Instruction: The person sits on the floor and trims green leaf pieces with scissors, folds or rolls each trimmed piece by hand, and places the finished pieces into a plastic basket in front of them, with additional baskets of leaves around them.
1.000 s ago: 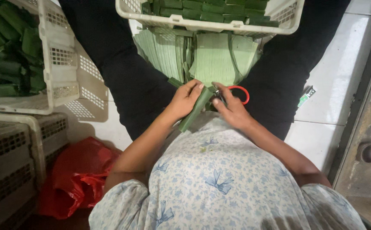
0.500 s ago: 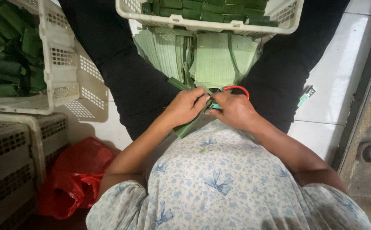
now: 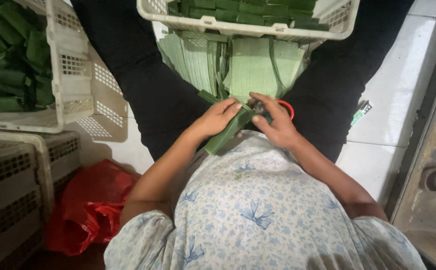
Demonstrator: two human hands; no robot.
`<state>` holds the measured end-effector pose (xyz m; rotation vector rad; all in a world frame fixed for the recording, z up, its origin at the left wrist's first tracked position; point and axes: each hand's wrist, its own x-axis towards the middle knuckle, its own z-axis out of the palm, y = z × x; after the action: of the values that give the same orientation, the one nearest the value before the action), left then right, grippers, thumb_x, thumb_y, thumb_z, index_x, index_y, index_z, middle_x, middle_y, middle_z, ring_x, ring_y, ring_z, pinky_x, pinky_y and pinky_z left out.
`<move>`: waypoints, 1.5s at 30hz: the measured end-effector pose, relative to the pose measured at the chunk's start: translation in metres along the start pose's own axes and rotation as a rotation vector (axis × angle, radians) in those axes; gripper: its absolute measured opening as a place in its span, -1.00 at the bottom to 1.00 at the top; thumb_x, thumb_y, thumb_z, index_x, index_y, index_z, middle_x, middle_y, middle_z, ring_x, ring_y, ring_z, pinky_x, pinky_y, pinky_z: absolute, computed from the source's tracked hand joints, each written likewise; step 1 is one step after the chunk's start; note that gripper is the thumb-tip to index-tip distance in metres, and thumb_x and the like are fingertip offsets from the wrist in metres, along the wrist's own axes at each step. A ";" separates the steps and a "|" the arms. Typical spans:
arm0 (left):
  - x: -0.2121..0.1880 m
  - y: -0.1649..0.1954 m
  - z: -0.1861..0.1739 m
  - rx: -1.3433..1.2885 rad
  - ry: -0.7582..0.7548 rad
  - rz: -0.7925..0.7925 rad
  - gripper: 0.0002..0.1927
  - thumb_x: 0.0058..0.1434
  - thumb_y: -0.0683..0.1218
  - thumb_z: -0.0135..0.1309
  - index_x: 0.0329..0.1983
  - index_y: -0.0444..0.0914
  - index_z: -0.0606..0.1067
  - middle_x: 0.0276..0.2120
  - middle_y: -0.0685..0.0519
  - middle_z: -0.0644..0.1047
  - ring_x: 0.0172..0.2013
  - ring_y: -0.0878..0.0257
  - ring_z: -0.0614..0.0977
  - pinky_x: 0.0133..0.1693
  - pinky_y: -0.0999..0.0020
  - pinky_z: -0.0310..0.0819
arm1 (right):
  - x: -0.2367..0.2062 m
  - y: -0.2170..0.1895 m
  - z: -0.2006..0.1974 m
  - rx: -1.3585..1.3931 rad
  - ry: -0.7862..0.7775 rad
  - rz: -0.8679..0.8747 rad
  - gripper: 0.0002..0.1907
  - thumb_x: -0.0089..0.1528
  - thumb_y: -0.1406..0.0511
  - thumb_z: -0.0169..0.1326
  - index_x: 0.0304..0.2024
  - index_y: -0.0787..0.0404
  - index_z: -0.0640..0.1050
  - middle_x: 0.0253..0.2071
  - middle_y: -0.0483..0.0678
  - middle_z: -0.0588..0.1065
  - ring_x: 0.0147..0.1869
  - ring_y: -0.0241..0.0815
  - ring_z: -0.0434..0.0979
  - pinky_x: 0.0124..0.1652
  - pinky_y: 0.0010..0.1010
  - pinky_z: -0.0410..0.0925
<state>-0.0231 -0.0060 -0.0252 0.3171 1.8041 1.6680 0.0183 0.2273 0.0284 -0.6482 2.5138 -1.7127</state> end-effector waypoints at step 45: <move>-0.005 0.059 0.026 0.083 0.275 0.224 -0.77 0.34 -0.15 0.01 0.02 -0.32 0.53 -0.28 -0.04 0.58 -0.26 0.25 0.60 -0.19 0.35 0.51 | 0.009 0.017 -0.010 0.547 0.012 0.595 -0.79 0.36 0.34 0.12 -0.01 0.29 0.44 -0.37 -0.16 0.40 -0.46 -0.46 0.31 -0.49 -0.56 0.20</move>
<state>-0.0182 0.0209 0.0338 0.3504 2.1096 1.8676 0.0024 0.2384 0.0187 0.1378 1.8128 -1.9809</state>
